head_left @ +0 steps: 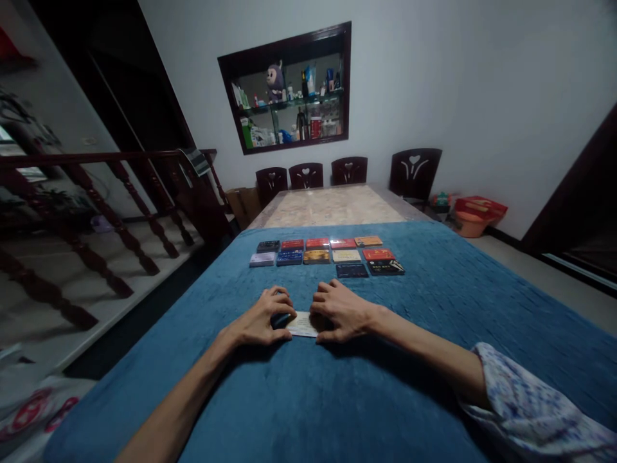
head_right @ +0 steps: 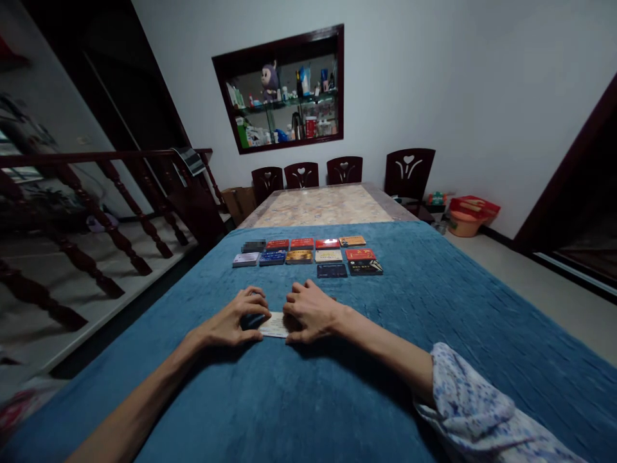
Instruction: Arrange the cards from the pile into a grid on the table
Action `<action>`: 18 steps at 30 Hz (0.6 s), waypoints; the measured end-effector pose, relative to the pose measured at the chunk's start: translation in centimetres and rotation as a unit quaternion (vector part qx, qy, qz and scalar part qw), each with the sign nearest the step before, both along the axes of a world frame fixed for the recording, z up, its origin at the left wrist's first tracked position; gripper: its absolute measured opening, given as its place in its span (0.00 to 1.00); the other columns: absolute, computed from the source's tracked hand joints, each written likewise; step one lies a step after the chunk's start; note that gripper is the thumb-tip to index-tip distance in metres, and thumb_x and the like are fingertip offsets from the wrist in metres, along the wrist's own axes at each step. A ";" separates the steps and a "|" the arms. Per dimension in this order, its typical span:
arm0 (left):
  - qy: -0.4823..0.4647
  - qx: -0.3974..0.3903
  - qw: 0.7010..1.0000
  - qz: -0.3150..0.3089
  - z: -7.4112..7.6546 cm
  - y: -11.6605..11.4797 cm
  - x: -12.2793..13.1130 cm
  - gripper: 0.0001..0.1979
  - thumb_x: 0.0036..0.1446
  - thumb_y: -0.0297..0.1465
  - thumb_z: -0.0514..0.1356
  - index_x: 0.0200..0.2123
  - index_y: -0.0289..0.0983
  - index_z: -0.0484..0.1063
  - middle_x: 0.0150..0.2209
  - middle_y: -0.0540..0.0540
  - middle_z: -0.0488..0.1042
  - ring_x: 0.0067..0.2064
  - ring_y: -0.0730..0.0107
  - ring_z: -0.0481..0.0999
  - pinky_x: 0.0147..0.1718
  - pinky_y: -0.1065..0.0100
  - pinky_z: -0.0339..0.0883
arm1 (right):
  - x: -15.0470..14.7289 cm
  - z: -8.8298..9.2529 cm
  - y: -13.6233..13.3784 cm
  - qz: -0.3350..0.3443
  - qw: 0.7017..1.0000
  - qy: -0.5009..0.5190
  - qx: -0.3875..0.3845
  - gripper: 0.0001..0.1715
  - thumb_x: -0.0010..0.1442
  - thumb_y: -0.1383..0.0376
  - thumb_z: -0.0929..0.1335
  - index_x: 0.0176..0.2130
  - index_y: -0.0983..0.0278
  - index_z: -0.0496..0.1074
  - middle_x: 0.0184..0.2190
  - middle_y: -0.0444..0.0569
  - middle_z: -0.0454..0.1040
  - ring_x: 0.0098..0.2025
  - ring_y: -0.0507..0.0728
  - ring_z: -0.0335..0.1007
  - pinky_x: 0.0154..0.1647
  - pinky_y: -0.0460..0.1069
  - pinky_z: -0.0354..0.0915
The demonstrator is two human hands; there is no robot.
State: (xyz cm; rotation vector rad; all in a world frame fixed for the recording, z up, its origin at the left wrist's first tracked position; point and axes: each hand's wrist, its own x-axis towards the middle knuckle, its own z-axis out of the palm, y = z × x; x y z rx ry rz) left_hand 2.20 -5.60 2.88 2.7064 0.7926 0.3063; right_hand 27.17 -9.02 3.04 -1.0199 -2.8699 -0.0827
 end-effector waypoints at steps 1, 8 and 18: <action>0.005 0.000 1.000 0.001 0.0 -0.1 0.0 0.14 0.50 0.37 0.70 0.40 0.39 0.78 0.45 0.43 0.75 0.55 0.53 0.64 0.57 0.52 0.58 | -0.1 0.0 0.0 -0.001 1.000 -0.003 0.000 0.19 0.59 0.52 0.68 0.39 0.65 0.74 0.38 0.55 0.75 0.44 0.62 0.62 0.42 0.55 0.53; 0.017 0.005 1.000 0.007 0.3 -0.5 0.2 0.11 0.49 0.30 0.68 0.39 0.40 0.77 0.44 0.45 0.74 0.54 0.56 0.65 0.57 0.54 0.59 | -0.3 0.3 -0.2 0.002 1.000 -0.007 -0.002 0.19 0.55 0.51 0.69 0.37 0.65 0.76 0.36 0.55 0.75 0.42 0.61 0.62 0.41 0.54 0.54; -0.048 -0.038 0.998 -0.020 0.2 0.6 -0.5 0.06 0.53 0.32 0.66 0.36 0.40 0.81 0.38 0.45 0.79 0.51 0.60 0.70 0.56 0.57 0.62 | 0.1 0.3 0.2 0.018 0.998 0.049 -0.043 0.12 0.59 0.60 0.67 0.37 0.62 0.79 0.32 0.50 0.78 0.37 0.58 0.65 0.38 0.51 0.55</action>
